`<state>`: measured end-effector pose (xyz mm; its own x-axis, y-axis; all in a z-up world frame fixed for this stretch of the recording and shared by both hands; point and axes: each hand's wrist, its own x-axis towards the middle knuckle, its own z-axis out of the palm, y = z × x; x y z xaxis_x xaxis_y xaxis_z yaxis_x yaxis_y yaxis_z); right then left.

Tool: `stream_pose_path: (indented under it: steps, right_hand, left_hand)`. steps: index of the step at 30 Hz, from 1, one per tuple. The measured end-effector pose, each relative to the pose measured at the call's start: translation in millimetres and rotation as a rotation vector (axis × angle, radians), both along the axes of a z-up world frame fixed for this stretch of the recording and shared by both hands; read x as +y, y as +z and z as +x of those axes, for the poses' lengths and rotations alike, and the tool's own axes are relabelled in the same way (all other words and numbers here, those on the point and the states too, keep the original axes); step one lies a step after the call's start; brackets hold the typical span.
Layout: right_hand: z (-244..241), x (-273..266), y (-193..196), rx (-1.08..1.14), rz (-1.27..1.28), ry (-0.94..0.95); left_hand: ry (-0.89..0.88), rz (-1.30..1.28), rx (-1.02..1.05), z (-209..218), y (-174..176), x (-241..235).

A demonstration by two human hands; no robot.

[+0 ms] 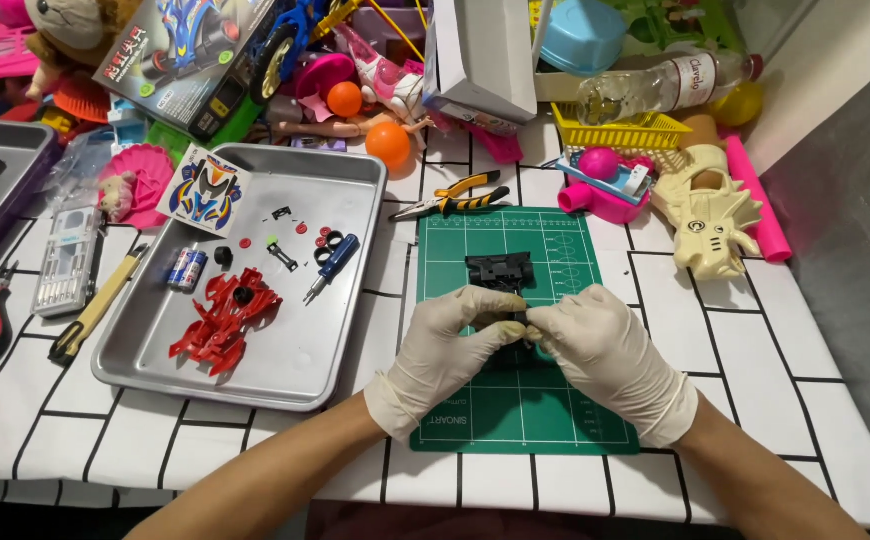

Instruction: Assembling a mini 4WD toy car by installing the motor, gears, and internal drive components into the chassis.

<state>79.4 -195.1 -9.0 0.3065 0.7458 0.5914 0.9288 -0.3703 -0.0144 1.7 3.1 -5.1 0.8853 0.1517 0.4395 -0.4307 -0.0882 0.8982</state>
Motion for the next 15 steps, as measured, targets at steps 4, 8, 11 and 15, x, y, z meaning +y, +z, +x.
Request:
stream_pose_path:
  steps: [4, 8, 11, 15]
  right_hand:
    - [-7, 4, 8, 0.062, 0.106, -0.003]
    - [-11, 5, 16, 0.028, 0.069, 0.016]
    - [-15, 7, 22, 0.027, 0.061, 0.026]
    - [-16, 6, 22, -0.121, 0.034, -0.014]
  left_hand:
    - [0.053, 0.043, -0.003, -3, 6, 0]
    - [0.066, 0.058, 0.035, -2, 0, -2]
    - [0.064, 0.066, 0.068, -3, 3, -3]
    - [0.065, 0.021, 0.07, -7, 8, -6]
